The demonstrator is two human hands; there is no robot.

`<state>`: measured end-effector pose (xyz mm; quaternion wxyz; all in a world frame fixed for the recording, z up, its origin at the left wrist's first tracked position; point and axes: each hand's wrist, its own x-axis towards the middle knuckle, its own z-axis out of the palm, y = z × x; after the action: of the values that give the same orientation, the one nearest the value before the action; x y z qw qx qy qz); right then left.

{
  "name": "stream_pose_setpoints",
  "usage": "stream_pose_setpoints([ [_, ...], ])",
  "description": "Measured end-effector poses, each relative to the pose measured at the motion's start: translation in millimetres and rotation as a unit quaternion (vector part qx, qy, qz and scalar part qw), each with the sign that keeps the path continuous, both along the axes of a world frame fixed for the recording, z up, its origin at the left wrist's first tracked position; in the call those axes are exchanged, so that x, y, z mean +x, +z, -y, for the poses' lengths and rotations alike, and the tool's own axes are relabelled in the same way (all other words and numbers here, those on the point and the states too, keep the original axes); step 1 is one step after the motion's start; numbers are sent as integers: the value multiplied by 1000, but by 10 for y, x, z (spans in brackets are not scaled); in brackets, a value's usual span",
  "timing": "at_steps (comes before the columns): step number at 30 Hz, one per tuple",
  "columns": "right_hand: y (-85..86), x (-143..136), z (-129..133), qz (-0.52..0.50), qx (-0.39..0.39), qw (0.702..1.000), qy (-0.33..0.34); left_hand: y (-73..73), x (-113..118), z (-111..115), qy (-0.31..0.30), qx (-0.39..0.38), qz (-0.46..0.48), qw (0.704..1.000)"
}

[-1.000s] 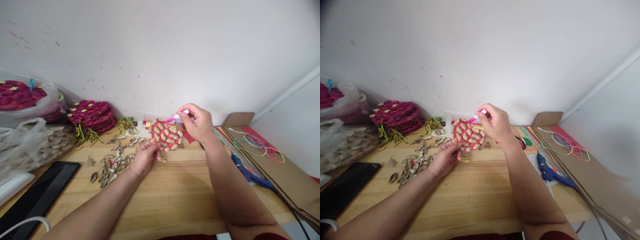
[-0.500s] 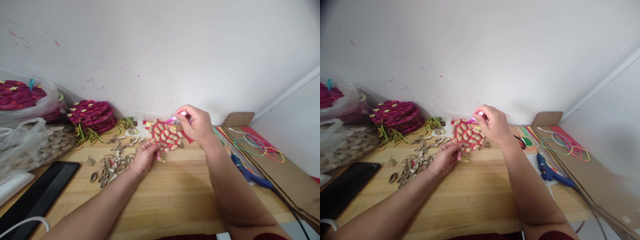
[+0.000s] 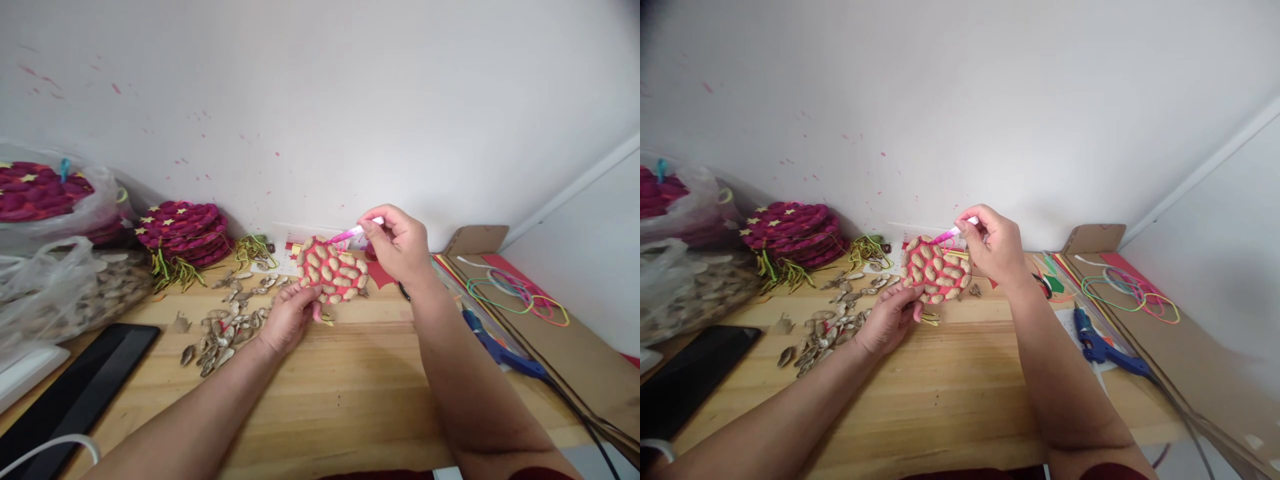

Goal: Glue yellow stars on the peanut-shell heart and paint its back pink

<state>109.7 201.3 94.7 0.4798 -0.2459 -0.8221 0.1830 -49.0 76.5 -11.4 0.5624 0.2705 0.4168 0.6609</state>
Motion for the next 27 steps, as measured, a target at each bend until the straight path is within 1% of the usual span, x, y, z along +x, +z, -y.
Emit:
stream_pose_setpoints([
  [4,-27,22,-55,-34,-24,999,2,27,1,8,-1,1,3,1000],
  [9,-44,19,-97,-50,-60,997,22,-9,-10,7,-5,5,6,1000],
  [15,-90,32,-207,-78,-83,993,17,-33,-26,4,-9,9,10,1000],
  [21,-52,33,-191,-100,-96,990,21,-34,-26,4,-9,11,18,1000],
  [27,-72,23,-179,-97,-103,989,35,-26,-20,6,-14,16,19,1000],
])
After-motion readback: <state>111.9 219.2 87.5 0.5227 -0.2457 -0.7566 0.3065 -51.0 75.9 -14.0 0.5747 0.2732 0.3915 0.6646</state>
